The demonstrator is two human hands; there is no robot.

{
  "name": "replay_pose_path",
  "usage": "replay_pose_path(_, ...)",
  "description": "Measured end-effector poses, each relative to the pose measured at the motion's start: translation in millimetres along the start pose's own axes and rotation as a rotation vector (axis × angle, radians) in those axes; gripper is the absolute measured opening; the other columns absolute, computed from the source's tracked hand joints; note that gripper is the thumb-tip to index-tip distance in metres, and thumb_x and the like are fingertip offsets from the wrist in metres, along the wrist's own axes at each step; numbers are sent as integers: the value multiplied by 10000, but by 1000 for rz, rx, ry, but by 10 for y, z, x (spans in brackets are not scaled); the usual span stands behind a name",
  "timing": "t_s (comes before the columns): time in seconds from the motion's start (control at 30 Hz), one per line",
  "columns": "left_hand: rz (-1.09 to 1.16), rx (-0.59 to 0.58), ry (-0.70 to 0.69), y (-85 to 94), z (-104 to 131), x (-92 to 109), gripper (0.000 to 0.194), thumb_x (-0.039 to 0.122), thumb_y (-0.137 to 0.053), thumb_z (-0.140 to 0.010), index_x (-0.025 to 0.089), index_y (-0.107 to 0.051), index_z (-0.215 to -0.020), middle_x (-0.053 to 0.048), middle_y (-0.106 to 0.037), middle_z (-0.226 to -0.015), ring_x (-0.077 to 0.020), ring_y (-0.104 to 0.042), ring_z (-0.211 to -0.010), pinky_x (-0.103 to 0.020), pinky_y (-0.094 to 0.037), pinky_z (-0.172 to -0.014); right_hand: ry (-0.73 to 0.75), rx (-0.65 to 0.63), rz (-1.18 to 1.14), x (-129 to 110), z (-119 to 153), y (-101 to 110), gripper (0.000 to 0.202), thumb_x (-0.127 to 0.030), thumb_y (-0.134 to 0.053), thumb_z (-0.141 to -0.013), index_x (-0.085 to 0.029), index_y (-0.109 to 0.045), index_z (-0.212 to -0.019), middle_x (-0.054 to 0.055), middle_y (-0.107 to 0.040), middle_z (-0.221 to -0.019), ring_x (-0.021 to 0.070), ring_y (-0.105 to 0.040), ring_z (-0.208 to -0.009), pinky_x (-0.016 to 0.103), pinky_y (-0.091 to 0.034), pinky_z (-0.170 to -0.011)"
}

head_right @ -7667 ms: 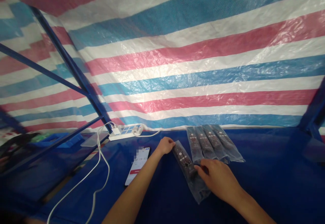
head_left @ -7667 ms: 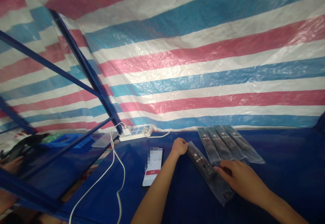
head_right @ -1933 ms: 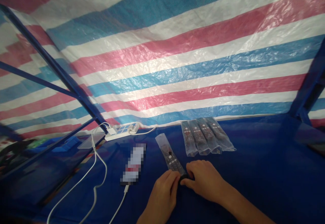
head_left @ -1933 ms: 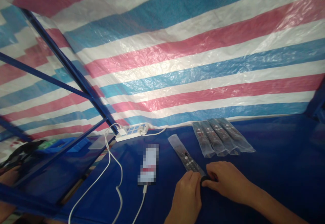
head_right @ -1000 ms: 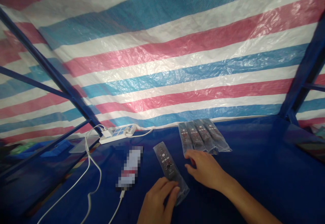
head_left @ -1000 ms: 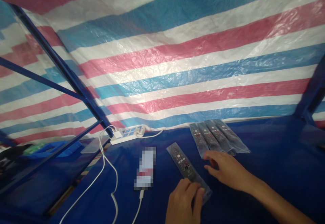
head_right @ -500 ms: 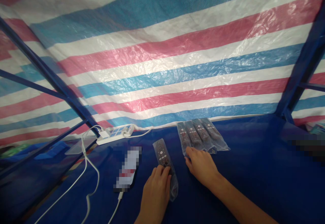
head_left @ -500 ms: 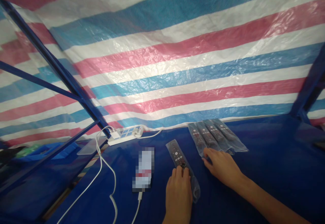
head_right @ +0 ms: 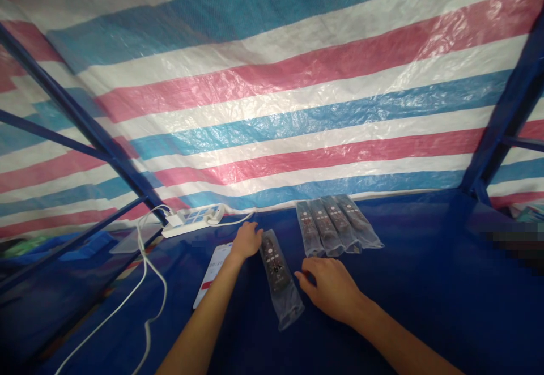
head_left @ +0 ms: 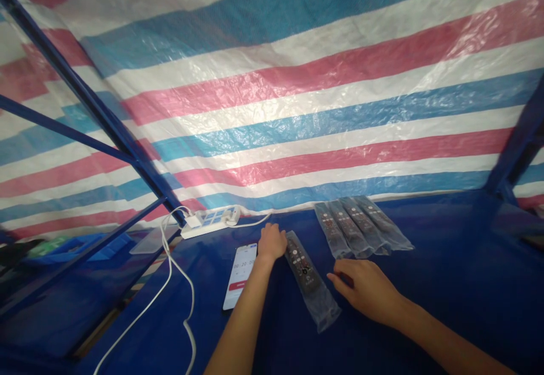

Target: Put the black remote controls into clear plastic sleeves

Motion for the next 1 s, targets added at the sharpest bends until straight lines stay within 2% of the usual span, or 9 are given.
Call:
replay_pose_path(0.1, 16, -105, 5, -130, -233, -83, 169, 237, -544, -865, 139, -681, -872, -100, -695, -977, -194, -637, -943, -296, -457, -838, -9, 0, -1, 37, 5, 18, 304, -307, -438, -915, -207, -560, -655, -5, -647, -657, 134, -580, -578, 258, -309, -559)
replay_pose_path(0.23, 19, -127, -8, -234, -240, -101, 155, 175, -511, -871, 135, -660, -857, -91, -703, -936, -173, -642, -911, -294, -452, -817, -7, -2, 1, 69, 2, 28, 303, -312, -433, -917, -206, -568, -667, -1, -645, -658, 140, -583, -590, 262, -310, -566)
replay_pose_path(0.33, 23, -98, -12, -234, -197, -81, 205, 118, -470, -862, 115, -646, -966, -139, -696, -978, -208, -639, -958, -271, -431, -790, 6, -9, -8, 59, 3, 25, 303, -309, -432, -918, -207, -565, -666, -2, -644, -660, 137, -579, -588, 260, -310, -567)
replay_pose_path(0.43, 45, -76, -25, -200, -195, -75, 244, 117, -438, -878, 114, -634, -1025, -129, -696, -996, -205, -634, -968, -261, -422, -788, 6, -4, -11, 61, 5, 35, 308, -312, -429, -918, -208, -560, -659, -1, -644, -663, 137, -579, -588, 260, -312, -567)
replay_pose_path(0.6, 90, -126, -76, -133, -188, -57, 171, 189, -536, -847, 151, -696, -797, -48, -714, -825, -168, -649, -802, -220, -429, -679, -3, 18, -24, 97, 2, 57, 320, -324, -421, -918, -210, -542, -645, 1, -647, -661, 138, -574, -584, 262, -311, -562)
replay_pose_path(0.67, 96, -123, -103, -58, -154, -15, 191, 198, -539, -841, 161, -689, -728, -22, -698, -739, -153, -636, -730, -216, -426, -645, 0, 24, -34, 103, 5, 61, 320, -324, -420, -917, -209, -541, -644, 3, -651, -663, 136, -573, -580, 262, -310, -556)
replay_pose_path(0.73, 91, -60, -131, 78, -99, 54, 226, 188, -484, -868, 165, -685, -767, -28, -699, -793, -150, -628, -774, -223, -429, -700, 2, 28, -37, 101, 10, 71, 318, -321, -418, -915, -208, -544, -646, 4, -653, -664, 134, -570, -574, 262, -310, -552)
replay_pose_path(0.87, 65, 90, -187, 445, 82, 250, 260, 206, -389, -918, 186, -648, -936, -76, -680, -990, -191, -606, -957, -276, -403, -824, -1, 49, -28, 89, 24, 122, 328, -318, -403, -923, -210, -553, -652, 4, -656, -671, 141, -581, -586, 265, -323, -564)
replay_pose_path(1.0, 15, 189, -228, 826, 288, 471, 248, 259, -374, -939, 209, -616, -920, -62, -681, -913, -217, -621, -926, -283, -395, -761, -37, 49, -38, 84, 43, 171, 353, -401, -412, -927, -213, -581, -681, 15, -681, -707, 155, -607, -625, 266, -328, -570)
Point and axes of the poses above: each hand's wrist, its own z-axis away from the middle knuckle, its own y-axis out of the back of the hand, x = y × z, the point moved 4 cm from there along -z, towards the middle knuckle
